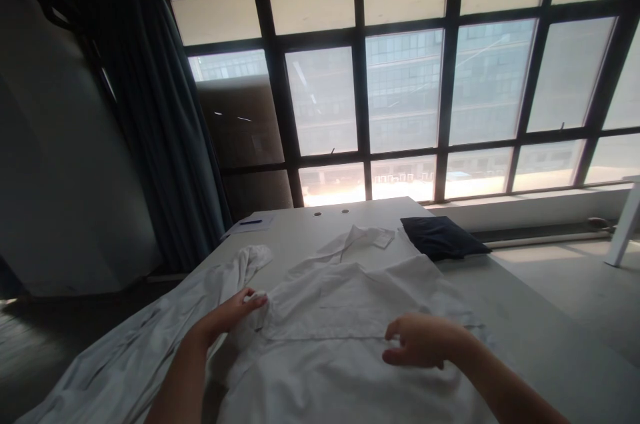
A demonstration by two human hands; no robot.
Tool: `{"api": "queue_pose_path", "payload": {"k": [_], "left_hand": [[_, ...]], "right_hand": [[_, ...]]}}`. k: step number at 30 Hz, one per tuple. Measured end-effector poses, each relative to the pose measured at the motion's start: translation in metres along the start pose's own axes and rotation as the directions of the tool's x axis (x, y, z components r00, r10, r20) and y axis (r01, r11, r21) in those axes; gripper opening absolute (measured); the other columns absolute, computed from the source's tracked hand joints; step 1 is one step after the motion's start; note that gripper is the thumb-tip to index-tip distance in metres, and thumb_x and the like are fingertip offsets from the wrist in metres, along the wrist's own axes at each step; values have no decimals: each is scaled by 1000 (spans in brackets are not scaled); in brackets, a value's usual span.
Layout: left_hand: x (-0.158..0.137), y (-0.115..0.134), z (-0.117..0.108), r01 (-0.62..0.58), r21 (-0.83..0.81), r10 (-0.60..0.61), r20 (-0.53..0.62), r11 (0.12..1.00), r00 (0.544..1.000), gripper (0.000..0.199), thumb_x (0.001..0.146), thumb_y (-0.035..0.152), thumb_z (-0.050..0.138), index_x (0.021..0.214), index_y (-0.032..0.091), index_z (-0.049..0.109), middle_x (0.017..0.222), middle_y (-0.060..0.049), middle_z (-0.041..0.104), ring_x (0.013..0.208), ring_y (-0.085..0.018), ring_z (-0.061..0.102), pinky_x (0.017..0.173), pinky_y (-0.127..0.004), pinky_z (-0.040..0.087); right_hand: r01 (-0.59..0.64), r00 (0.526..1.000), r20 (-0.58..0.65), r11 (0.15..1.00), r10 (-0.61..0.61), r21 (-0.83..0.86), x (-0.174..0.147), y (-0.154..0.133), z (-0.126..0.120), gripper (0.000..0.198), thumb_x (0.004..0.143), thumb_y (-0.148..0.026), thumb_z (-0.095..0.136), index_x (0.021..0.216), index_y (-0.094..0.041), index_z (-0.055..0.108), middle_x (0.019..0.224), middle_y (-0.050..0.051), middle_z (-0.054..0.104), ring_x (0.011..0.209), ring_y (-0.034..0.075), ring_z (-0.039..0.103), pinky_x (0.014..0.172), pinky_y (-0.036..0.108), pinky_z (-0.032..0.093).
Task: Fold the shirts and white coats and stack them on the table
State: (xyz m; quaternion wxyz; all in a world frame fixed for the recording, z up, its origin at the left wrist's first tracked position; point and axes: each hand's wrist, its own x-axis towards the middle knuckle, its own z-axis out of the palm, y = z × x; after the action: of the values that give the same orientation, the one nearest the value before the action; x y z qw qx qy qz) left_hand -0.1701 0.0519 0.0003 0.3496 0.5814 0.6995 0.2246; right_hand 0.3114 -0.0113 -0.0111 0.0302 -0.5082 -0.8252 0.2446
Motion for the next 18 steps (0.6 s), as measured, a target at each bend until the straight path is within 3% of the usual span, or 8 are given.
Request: {"api": "queue_pose_path", "payload": {"k": [2,5,8,11,14,18], "left_hand": [[-6,1,-3,21,-51,-19,42,998,999,82,71,85,57,124,23,62,126,-8,69,115,-34,63,76,-33,54],[-7,3,-4,17,-101,-19,-18,995,1000,82,69,83,59,124,21,64,132,-10,66,118,-35,62,73,-31,54],[-2,0,-4,36,-109,-33,28,993,999,77,65,70,70,124,21,64,114,-9,73,107,-33,66,70,-31,54],[6,-13,-4,-10,-123,16,52,992,999,85,64,57,77,138,21,54,91,-2,72,89,-26,69,67,-29,52],[17,-30,-4,-82,-65,81,-13,994,997,91,64,51,77,144,19,48,73,4,64,75,-22,66,66,-27,49],[31,-49,-1,-13,5,14,-56,1000,998,84,59,43,78,134,13,55,62,5,60,65,-21,63,60,-27,48]], "right_hand": [[4,999,-42,1000,-3,19,1,-1,-3,48,83,-61,58,114,-27,73,97,9,76,80,26,72,74,36,54],[21,985,-169,998,-31,-60,10,-2,1,50,86,-58,56,119,-23,69,115,14,72,107,32,66,93,43,49],[-57,972,-235,992,29,-112,28,6,16,61,89,-59,52,138,-23,58,148,17,52,138,37,44,111,54,33],[-173,959,-248,976,136,-131,49,27,35,71,92,-64,42,152,-24,42,166,14,24,151,37,19,117,64,14],[-257,933,-299,954,202,-157,64,50,48,75,94,-66,34,156,-22,36,167,13,20,153,36,15,118,63,4],[-267,925,-322,947,201,-176,70,67,54,78,95,-68,29,156,-21,34,166,12,23,153,35,15,120,59,4]]}}
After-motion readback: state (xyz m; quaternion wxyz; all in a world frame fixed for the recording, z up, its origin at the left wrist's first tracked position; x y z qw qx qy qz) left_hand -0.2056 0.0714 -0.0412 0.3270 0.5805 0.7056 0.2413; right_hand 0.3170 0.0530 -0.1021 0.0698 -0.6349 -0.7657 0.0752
